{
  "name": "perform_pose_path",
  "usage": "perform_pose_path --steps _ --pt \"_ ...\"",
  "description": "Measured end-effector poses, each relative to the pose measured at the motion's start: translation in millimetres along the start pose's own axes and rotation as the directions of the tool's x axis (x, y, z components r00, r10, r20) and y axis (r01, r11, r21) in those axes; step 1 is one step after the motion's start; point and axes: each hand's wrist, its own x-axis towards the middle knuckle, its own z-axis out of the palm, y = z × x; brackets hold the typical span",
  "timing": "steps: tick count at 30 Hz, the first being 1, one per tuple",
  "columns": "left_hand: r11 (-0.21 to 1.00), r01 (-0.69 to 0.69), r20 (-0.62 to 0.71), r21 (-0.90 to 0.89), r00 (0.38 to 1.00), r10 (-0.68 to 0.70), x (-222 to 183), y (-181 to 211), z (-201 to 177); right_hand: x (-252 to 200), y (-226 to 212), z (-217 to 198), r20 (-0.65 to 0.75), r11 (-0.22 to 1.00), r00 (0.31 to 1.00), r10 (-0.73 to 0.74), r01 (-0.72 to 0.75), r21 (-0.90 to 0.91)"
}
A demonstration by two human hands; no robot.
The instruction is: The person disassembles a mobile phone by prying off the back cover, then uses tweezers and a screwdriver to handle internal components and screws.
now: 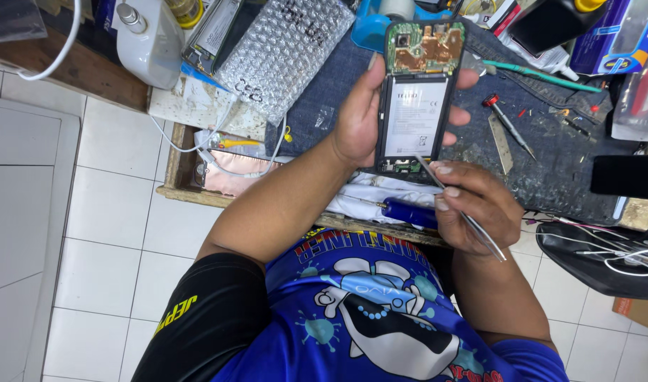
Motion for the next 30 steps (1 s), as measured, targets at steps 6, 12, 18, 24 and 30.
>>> perform_pose_path --steps 6,12,18,24,30 --pt "1.0 -0.024 -0.043 -0.011 0.999 0.023 2.8 -0.8 -9.9 -3.7 -2.1 5.0 0.052 0.999 0.998 -0.024 0.025 -0.023" --pt "0.999 -0.029 -0.054 0.019 0.998 0.03 4.2 -2.5 -12.1 6.1 -2.4 1.0 0.16 0.99 0.984 -0.073 0.091 -0.107" --pt "0.999 -0.014 -0.069 0.039 0.997 0.016 3.6 -1.8 -10.3 17.0 -3.6 0.0 0.236 0.988 0.97 -0.06 0.092 -0.128" --pt "0.999 -0.013 -0.079 0.041 0.997 0.016 2.3 -4.7 -10.9 22.5 -2.6 -4.0 0.269 0.985 0.961 -0.057 0.098 -0.141" --pt "0.999 -0.034 -0.054 0.026 0.998 0.035 3.2 -4.3 -10.9 19.0 -3.5 -3.2 0.239 0.991 0.97 -0.052 0.08 -0.111"
